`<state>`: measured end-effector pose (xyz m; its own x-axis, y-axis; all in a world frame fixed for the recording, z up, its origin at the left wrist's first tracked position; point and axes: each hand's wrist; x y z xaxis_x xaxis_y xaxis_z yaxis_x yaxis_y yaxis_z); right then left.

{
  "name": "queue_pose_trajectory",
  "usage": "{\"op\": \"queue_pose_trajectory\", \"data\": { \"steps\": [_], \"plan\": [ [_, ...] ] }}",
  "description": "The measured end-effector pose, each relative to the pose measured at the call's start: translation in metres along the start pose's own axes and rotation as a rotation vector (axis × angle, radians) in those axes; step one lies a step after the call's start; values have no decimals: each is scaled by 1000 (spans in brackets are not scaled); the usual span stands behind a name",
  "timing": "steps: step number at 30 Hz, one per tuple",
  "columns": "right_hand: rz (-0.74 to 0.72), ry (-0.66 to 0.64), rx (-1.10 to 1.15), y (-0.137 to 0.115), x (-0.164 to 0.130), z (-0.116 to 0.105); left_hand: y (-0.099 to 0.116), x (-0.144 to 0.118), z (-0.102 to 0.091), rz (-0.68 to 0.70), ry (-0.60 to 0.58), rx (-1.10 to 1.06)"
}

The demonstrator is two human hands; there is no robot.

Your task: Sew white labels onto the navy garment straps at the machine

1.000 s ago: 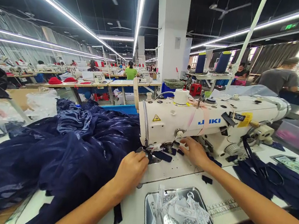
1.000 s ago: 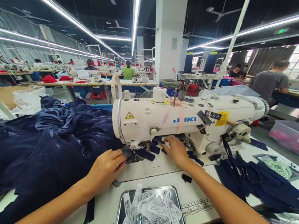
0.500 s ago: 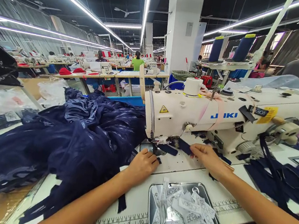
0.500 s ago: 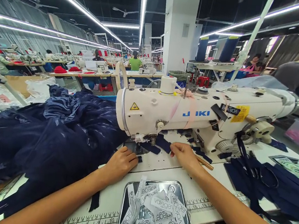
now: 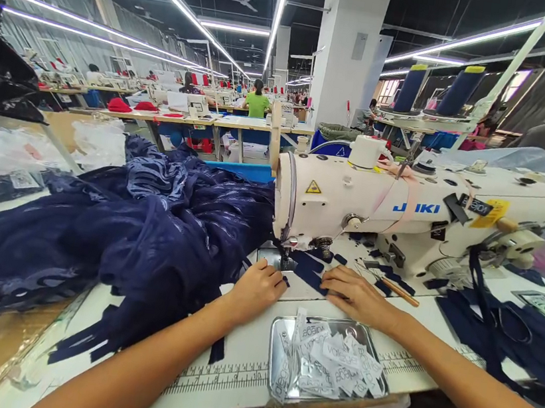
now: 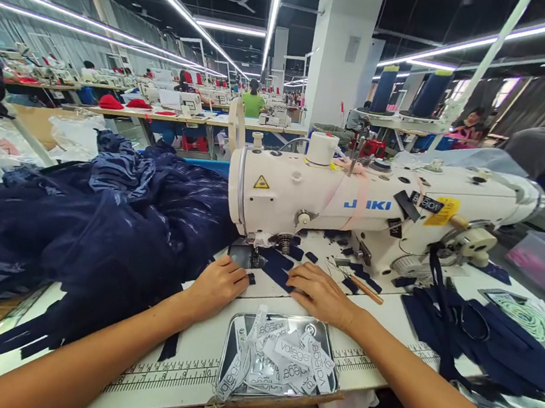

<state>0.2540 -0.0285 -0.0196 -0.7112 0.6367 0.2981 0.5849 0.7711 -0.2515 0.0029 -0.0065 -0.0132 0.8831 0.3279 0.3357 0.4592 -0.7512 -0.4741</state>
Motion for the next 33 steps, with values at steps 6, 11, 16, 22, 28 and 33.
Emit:
{"op": "queue_pose_trajectory", "data": {
  "steps": [6, 11, 16, 22, 28, 33],
  "plan": [
    [-26, -19, -30, -2, 5, 2, 1, -1, 1, -18, -30, -11],
    [-32, -85, -20, -1, 5, -2, 2, -1, 0, -25, -59, -18],
    [-52, -59, -53, -2, 4, 1, 2, -1, 2, -32, -66, -21],
    [-181, 7, -213, -5, 6, 2, 3, -1, 0, -34, -77, -29],
    [-97, 139, -324, -18, 20, 3, 3, -2, 1, -26, -68, -24],
    [161, 70, -202, -32, 51, 20, 1, -5, 0, -20, -58, 4]
  ]
}}
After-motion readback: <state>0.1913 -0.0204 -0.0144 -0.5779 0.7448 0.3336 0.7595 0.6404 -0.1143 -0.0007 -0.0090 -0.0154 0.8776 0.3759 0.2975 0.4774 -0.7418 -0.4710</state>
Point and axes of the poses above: each hand's wrist, its own x-axis towards the middle knuckle, its own z-axis out of the palm, y = z × x, and after that the axes turned 6 degrees about -y, right-handed
